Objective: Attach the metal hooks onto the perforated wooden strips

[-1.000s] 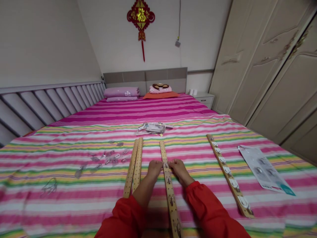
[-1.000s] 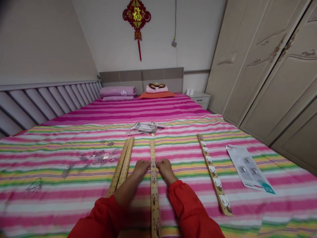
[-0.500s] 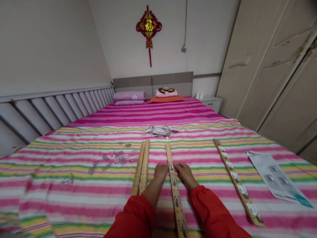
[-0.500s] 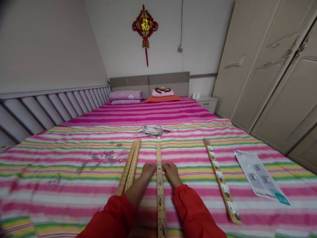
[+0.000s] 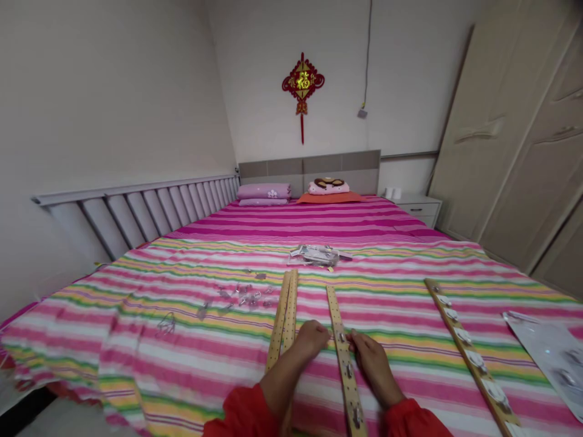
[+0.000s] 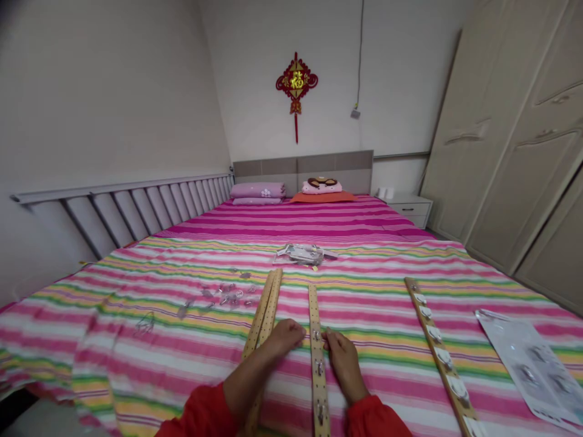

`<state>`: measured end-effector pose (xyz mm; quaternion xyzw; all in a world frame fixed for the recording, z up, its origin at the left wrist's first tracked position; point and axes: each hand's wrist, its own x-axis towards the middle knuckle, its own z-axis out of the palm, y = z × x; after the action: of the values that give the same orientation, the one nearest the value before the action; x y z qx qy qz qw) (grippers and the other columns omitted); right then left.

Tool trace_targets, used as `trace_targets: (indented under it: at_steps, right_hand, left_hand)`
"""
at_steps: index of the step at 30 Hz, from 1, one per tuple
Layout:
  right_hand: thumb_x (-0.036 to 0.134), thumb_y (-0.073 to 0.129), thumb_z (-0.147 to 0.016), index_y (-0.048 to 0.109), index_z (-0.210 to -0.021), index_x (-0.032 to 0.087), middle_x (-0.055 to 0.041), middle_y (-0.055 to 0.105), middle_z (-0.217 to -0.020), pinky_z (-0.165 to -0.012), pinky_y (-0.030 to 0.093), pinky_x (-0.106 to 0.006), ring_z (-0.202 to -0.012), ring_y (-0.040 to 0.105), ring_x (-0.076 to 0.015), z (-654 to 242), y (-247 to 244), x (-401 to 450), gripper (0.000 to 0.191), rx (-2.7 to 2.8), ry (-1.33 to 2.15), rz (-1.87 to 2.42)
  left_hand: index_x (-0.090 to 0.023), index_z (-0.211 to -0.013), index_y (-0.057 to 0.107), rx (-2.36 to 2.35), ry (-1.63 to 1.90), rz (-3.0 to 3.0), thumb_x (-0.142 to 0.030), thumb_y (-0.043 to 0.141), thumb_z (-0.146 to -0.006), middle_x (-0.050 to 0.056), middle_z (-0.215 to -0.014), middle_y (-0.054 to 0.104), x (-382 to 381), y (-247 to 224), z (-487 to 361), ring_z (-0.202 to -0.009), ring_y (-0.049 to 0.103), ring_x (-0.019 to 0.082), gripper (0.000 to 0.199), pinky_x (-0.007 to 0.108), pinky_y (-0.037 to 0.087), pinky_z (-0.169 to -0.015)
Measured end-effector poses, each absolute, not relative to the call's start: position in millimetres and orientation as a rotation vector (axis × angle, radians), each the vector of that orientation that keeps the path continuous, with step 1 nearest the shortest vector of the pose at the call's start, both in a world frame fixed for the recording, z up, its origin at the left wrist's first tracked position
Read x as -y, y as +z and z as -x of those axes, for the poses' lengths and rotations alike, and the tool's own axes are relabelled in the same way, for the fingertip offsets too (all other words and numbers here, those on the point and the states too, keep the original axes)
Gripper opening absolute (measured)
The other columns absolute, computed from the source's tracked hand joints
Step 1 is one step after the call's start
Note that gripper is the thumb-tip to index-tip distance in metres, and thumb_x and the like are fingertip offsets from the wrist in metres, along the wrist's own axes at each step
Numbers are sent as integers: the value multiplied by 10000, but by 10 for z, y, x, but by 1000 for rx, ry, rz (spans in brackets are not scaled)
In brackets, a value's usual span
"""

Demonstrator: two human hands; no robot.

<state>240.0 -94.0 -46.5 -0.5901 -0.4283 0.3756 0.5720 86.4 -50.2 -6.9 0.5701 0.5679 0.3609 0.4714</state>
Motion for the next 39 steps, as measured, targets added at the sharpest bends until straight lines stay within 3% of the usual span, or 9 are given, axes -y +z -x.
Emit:
trace_targets:
  at_steps: [3,6,11,18,27,33,39]
  right_hand:
    - [602,559,-700,660,-577,188,-10,551,-528,-566,399,-300,-570,510,-194,-2402,-511,947,443,999,829,1386]
    - [639,556,-683,663,-577,184,-10,538,-524,-572,402,-302,-574,507,-197,-2401,-523,931,480,995,831,1380]
    - [660,551,-683,658,-583,186,-4,526,-527,-561,391,-295,-571,493,-190,-2403,-554,918,496,992,827,1370]
    - [675,563,-675,665,-608,177,3,514,-532,-556,389,-289,-552,479,-177,-2374,-510,951,512,973,842,1349]
    - [658,565,-689,631,-626,183,22,489,-510,-476,330,-272,-486,418,-143,-2373,-460,975,483,950,843,1331]
    - [651,624,-644,577,-619,187,77,413,-424,-378,204,-238,-358,279,-75,-2356,-451,990,467,832,963,1217]
    - [592,687,-587,598,-630,170,56,502,-452,-354,198,-214,-329,322,-58,-2395,-425,995,433,803,1005,1166]
  left_hand:
    - [-168,-692,671,-1474,996,-1487,-186,578,-645,22,-696,686,340,94,-441,-686,616,164,106,242,449,-633]
    - [-162,-806,647,-1653,1133,-1517,-189,513,-705,38,-788,677,132,180,33,-771,611,168,170,257,442,-713]
    - [-164,-663,586,-1903,1179,-1545,-224,599,-665,9,-627,584,-71,60,511,-685,570,189,62,280,398,-680]
    - [-192,-499,471,-1877,1187,-1608,-124,546,-675,-20,-545,478,-124,-46,509,-608,475,151,202,259,339,-639]
    - [-193,-580,476,-1688,1330,-1261,-163,551,-729,-39,-565,487,-37,250,465,-637,520,141,170,232,398,-607]
    - [-104,-721,589,-1356,1130,-913,-111,529,-805,55,-648,658,418,492,293,-592,637,116,104,206,504,-557]
    - [-51,-819,599,-907,935,-304,-101,502,-867,47,-611,675,986,598,83,-495,628,83,119,154,483,-452]
